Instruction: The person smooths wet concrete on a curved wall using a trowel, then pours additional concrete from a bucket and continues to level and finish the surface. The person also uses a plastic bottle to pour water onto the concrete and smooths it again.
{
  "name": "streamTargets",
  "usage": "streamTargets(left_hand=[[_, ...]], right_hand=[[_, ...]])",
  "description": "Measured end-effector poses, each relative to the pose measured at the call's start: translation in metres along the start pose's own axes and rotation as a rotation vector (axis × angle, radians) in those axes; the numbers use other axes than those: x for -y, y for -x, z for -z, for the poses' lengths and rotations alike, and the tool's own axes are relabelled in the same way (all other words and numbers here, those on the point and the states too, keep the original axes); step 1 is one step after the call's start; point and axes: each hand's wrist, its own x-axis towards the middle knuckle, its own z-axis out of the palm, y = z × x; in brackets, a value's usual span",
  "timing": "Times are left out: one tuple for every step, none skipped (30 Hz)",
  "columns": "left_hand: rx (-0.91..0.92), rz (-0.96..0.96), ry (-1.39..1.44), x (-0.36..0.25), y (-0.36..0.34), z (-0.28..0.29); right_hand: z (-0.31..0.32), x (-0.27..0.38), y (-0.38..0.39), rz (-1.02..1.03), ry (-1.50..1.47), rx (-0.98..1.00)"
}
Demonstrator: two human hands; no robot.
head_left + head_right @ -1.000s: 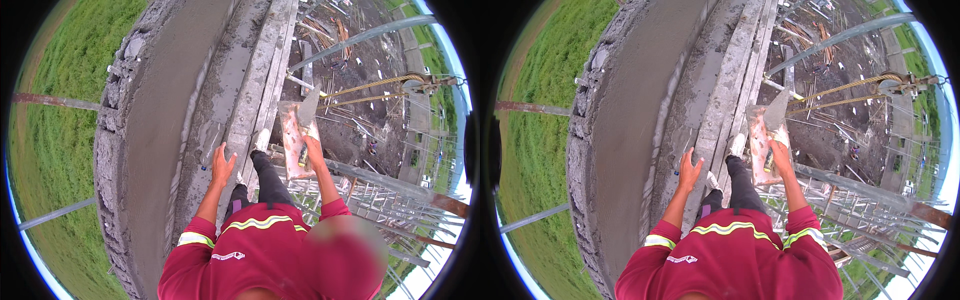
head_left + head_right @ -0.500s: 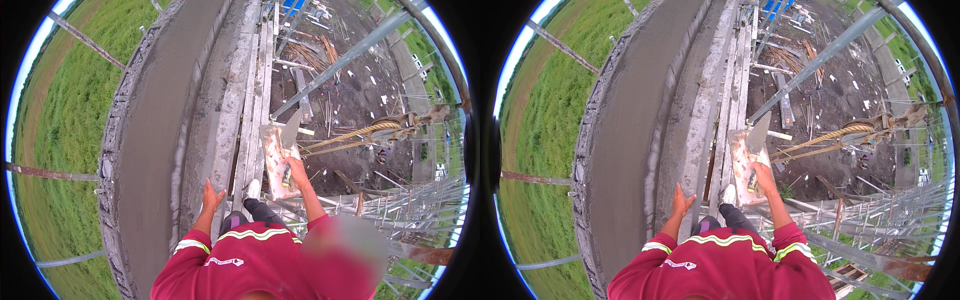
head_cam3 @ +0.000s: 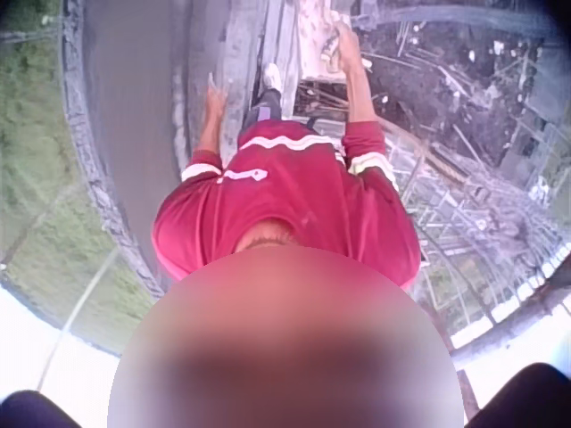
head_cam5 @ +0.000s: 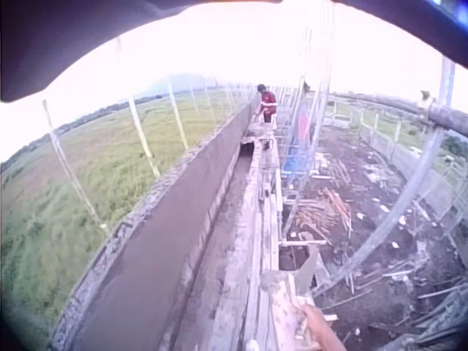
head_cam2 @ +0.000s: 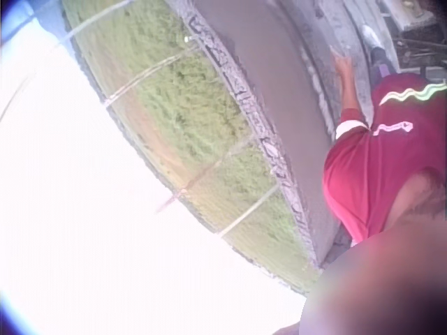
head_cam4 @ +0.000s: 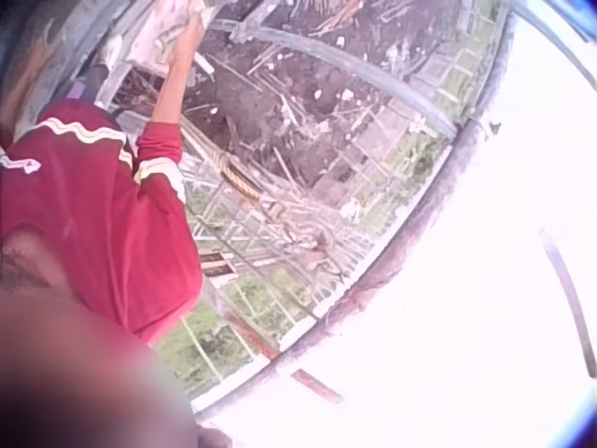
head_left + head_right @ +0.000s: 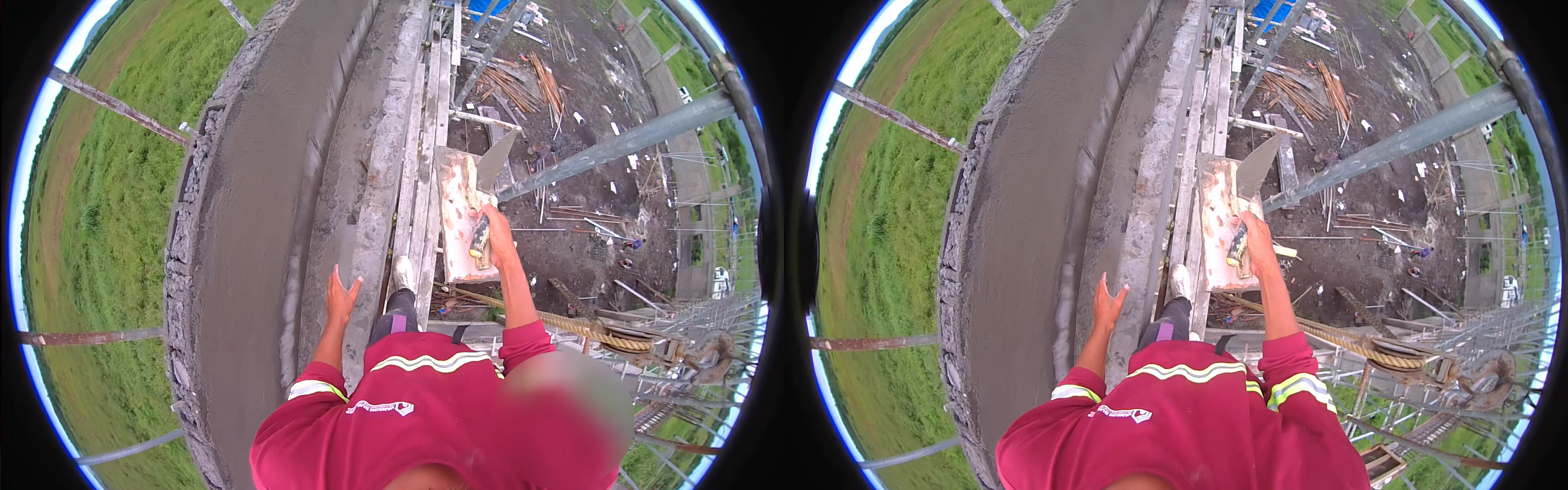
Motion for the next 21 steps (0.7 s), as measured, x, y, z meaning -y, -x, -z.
streamTargets(left_hand=[[0.012, -0.011, 0.006, -0.019, -0.038, -0.012], [-0.007, -0.077, 0.031, -0.037, -0.069, -0.021], [0.014, -0.074, 0.018, -0.055, -0.102, -0.031], [0.024, -0.113, 0.019, -0.072, -0.132, -0.038], [0.033, -0.108, 0.005, -0.088, -0.157, -0.044], [0.043, -0.113, -0.012, -0.104, -0.182, -0.049], [0.055, -0.122, -0.030, -0.117, -0.204, -0.053], [0.089, -0.097, -0.041, -0.130, -0.222, -0.057], [0.119, -0.075, -0.050, -0.141, -0.240, -0.059], [0.137, -0.057, -0.071, -0.152, -0.258, -0.062], [0.179, -0.033, -0.068, -0.161, -0.271, -0.064], [0.209, -0.009, -0.074, -0.167, -0.280, -0.066], [0.218, -0.003, -0.063, -0.173, -0.288, -0.067], [0.218, 0.019, -0.068, -0.178, -0.294, -0.069], [0.232, 0.062, -0.107, -0.182, -0.298, -0.070], [0.258, 0.094, -0.112, -0.184, -0.301, -0.070], [0.278, 0.133, -0.132, -0.186, -0.302, -0.071], [0.271, 0.126, -0.127, -0.187, -0.303, -0.071], [0.263, 0.120, -0.141, -0.187, -0.304, -0.071], [0.274, 0.140, -0.190, -0.188, -0.305, -0.072], [0.282, 0.146, -0.155, -0.187, -0.305, -0.072]], right_hand=[[-0.005, 0.016, -0.019, 0.041, 0.014, 0.024], [-0.008, 0.028, -0.031, 0.033, 0.035, 0.009], [-0.012, 0.039, -0.042, 0.016, 0.054, -0.026], [-0.015, 0.050, -0.052, 0.065, 0.047, -0.016], [-0.016, 0.061, -0.061, 0.058, 0.049, -0.011], [-0.017, 0.071, -0.070, 0.056, 0.051, -0.015], [-0.017, 0.081, -0.079, 0.054, 0.045, -0.027], [-0.016, 0.090, -0.089, 0.038, 0.050, -0.037], [-0.015, 0.098, -0.099, 0.027, 0.052, -0.041], [-0.014, 0.106, -0.111, 0.013, 0.051, -0.058], [-0.011, 0.113, -0.122, 0.008, 0.047, -0.044], [-0.011, 0.119, -0.137, 0.034, 0.060, -0.064], [-0.008, 0.126, -0.150, 0.037, 0.065, -0.070], [-0.006, 0.131, -0.165, 0.038, 0.069, -0.069], [-0.005, 0.136, -0.181, 0.035, 0.069, -0.065], [-0.001, 0.143, -0.198, 0.014, 0.099, -0.053], [0.001, 0.148, -0.215, -0.008, 0.108, -0.060], [0.003, 0.155, -0.234, -0.013, 0.107, -0.043], [0.004, 0.163, -0.253, -0.019, 0.103, -0.041], [0.004, 0.170, -0.272, -0.027, 0.130, -0.055], [0.004, 0.178, -0.292, -0.034, 0.130, -0.014]])
